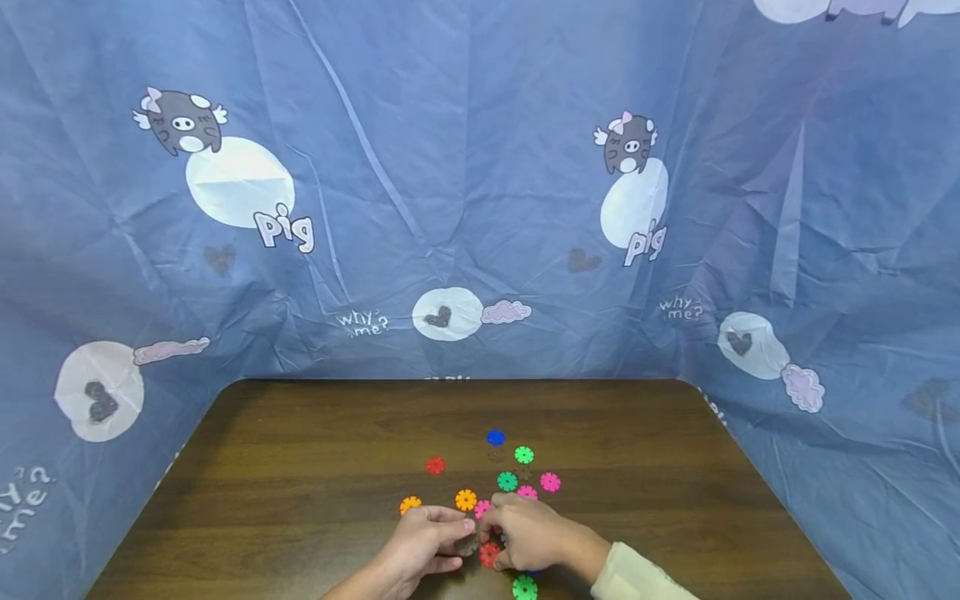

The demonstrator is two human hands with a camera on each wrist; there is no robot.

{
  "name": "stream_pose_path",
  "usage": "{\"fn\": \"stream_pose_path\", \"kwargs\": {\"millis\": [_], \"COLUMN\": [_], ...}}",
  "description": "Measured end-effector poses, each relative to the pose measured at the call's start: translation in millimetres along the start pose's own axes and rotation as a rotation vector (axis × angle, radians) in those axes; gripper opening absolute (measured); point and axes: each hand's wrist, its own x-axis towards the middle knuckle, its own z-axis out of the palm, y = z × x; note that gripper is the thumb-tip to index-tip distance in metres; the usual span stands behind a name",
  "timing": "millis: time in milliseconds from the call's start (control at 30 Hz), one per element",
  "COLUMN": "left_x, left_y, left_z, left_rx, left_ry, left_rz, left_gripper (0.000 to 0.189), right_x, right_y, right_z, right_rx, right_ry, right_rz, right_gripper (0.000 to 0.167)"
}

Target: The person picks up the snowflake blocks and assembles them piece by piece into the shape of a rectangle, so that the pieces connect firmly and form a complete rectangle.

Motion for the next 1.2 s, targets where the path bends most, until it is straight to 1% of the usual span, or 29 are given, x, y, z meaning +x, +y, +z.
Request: {"fn": "stream_pose_path", "kwargs": {"millis": [133,233,367,467,533,600,700,833,1000,1067,1200], "left_x": [-1.7,-1.6,-1.2,-1.4,-1.6,-1.0,-0.8,-1.0,0.1,1.5,3.1], "left_y": [-0.3,-1.9,-2.5,-1.3,-0.8,-0.8,-1.3,-2.7,-5.9,-7.1,-9.4], "left_z": [0.3,0.1,-0.2,-0.7,-1.1,-1.4,-1.3,-0.9,2.2,4.2,5.7], "left_rx": [-0.001,-0.004,-0.002,0.004,0.006,0.007,0.005,0.012,0.029,0.03,0.028], "left_ry": [-0.006,-0.012,-0.012,-0.01,-0.009,-0.008,-0.005,-0.003,-0.025,-0.031,-0.032], "left_rz": [0.007,0.018,0.016,0.009,0.011,0.018,0.02,0.025,0.036,0.044,0.062], "left_gripper": [0.031,0.032,0.032,0.033,0.034,0.033,0.031,0.03,0.035,0.036,0.035], "right_x": [2.1,3.6,5.8,6.4,6.6,6.4,7.2,7.7,5.4,4.9,7.8], "right_y": [-2,-4,-5,-5,-3,-1,4,11,17,19,18], "right_z": [-1,-2,-2,-3,-4,-5,-4,-5,-6,-6,-6], "right_rx": [0.007,0.002,0.004,0.034,0.087,0.162,0.346,0.546,0.692,0.722,0.798], "right_ry": [-0.033,-0.047,-0.042,-0.027,-0.026,-0.029,-0.021,0.052,0.136,0.166,0.252], "right_rz": [-0.006,-0.01,-0.014,-0.014,-0.012,0.0,0.026,0.059,0.128,0.156,0.195], "right_gripper": [0.028,0.032,0.037,0.038,0.037,0.036,0.031,0.022,0.014,0.012,0.006]}}
